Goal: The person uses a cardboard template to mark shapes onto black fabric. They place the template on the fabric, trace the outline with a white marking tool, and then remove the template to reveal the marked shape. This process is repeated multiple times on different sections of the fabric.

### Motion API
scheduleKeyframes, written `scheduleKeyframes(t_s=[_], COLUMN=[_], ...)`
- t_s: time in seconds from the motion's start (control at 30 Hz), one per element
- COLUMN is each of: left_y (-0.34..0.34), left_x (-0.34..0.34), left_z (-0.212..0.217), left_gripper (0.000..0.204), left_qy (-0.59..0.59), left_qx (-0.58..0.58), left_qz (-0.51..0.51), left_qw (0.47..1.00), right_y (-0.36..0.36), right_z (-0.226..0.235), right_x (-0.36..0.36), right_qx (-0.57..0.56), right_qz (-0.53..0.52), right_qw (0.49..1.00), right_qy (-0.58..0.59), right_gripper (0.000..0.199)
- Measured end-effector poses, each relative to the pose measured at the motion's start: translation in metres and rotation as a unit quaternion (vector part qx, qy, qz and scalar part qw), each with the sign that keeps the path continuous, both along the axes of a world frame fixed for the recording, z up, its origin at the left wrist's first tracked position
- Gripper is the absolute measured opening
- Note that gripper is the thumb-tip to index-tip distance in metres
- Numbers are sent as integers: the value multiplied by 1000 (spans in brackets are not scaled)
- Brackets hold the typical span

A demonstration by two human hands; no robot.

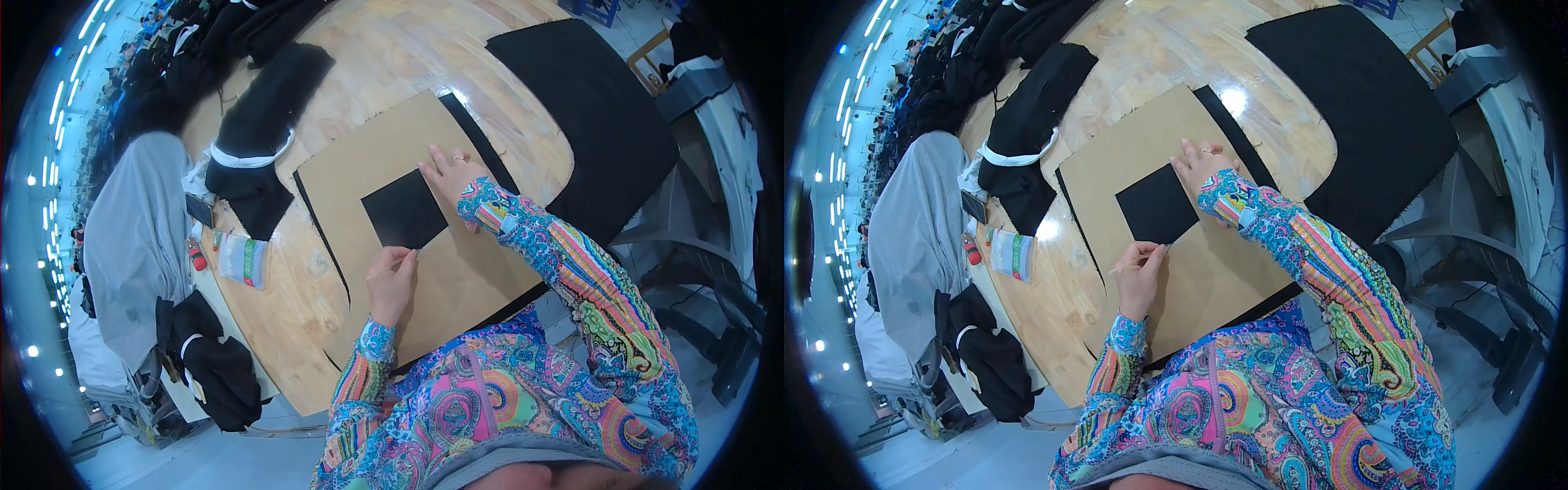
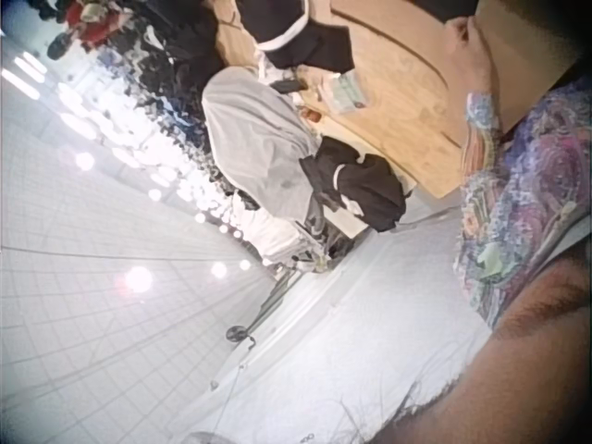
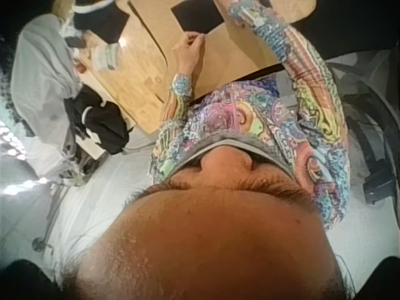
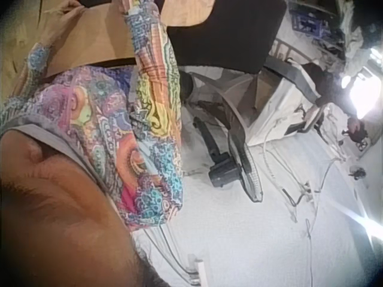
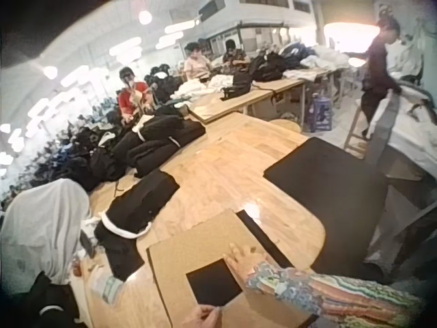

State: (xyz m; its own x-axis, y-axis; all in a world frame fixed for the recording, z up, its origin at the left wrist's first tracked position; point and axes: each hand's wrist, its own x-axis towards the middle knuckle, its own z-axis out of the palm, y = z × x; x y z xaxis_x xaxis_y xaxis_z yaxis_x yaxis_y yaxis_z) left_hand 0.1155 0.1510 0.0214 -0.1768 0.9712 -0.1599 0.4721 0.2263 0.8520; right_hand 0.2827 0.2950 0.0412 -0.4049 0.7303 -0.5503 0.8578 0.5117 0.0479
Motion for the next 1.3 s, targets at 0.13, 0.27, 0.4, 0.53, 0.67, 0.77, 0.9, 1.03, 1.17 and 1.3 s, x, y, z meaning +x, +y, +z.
scheduleKeyframes(t_s=[0.13,0.27,0.4,0.53,0.67,0.77,0.9,1.03,1.17,1.3], left_y=[0,2,3,28,78,103,114,111,110,110], left_x=[1,4,-2,-3,10,19,28,36,40,41], left_z=[-5,-1,4,10,4,-15,-23,-10,-6,-4], left_gripper=[16,16,16,13,13,16,18,18,17,19], left_qy=[-19,5,-12,-71,-171,-259,-80,-12,17,17], left_qx=[-2,1,-18,28,53,38,88,109,139,126], left_qz=[-7,-15,11,25,44,61,36,34,31,35], left_qw=[1000,1000,1000,997,983,963,992,993,990,991], right_y=[0,1,0,-1,-2,-1,-2,-3,-6,-6], right_z=[8,-7,4,-2,2,6,1,1,-14,-18], right_x=[-2,0,-1,-1,0,-3,-1,-1,0,0], right_qx=[-13,10,-13,-1,4,-4,7,14,45,39], right_qz=[7,-1,5,-13,-31,-18,-21,-26,-53,-73], right_qw=[1000,1000,1000,1000,999,1000,1000,999,995,993], right_qy=[-12,4,-5,16,31,13,18,25,67,86], right_gripper=[135,131,121,103,92,124,142,120,72,65])
